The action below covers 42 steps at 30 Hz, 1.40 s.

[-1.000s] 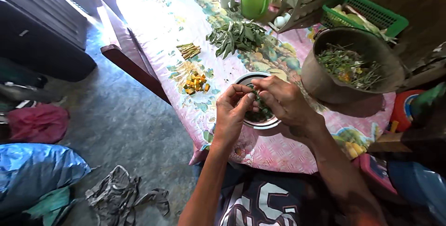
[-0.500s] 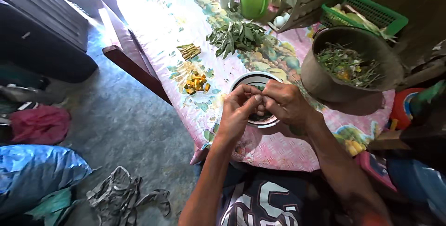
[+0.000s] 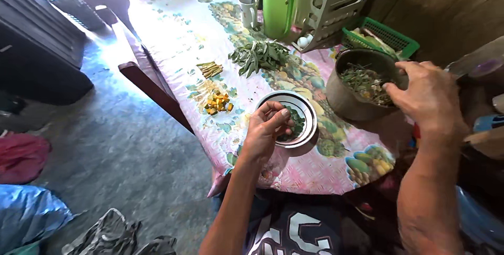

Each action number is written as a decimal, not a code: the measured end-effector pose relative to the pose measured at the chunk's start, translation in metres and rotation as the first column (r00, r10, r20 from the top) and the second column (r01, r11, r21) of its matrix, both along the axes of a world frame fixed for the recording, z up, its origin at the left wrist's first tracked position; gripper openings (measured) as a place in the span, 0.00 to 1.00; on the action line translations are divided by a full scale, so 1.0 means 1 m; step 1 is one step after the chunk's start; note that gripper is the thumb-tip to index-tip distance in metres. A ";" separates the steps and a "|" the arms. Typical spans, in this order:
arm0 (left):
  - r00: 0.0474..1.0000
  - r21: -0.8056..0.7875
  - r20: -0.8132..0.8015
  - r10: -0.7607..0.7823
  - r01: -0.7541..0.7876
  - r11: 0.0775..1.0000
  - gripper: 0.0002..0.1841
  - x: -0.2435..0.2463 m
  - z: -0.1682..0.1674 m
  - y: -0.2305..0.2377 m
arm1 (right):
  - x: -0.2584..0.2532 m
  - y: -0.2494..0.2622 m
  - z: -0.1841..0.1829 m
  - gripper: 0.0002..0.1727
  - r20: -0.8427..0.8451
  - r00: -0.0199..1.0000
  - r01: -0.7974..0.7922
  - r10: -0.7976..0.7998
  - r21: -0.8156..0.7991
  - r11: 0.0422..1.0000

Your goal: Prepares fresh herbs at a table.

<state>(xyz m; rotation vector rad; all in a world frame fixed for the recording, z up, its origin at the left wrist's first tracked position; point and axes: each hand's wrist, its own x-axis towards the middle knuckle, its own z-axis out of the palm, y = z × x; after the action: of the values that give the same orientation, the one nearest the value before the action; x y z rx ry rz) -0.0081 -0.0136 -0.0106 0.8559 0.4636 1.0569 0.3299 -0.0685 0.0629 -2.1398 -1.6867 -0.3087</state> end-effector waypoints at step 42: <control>0.935 0.181 -0.163 0.315 -0.286 0.941 0.06 0.006 -0.014 -0.002 | -0.154 0.066 -0.073 0.07 -0.380 0.297 -0.754 0.876 0.470 0.459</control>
<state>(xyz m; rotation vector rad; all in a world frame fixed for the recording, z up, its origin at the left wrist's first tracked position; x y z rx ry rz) -0.0016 -0.0153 -0.0243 1.0521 0.6974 1.3121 0.1764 -0.0026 -0.0105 -0.7749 -1.9581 0.4489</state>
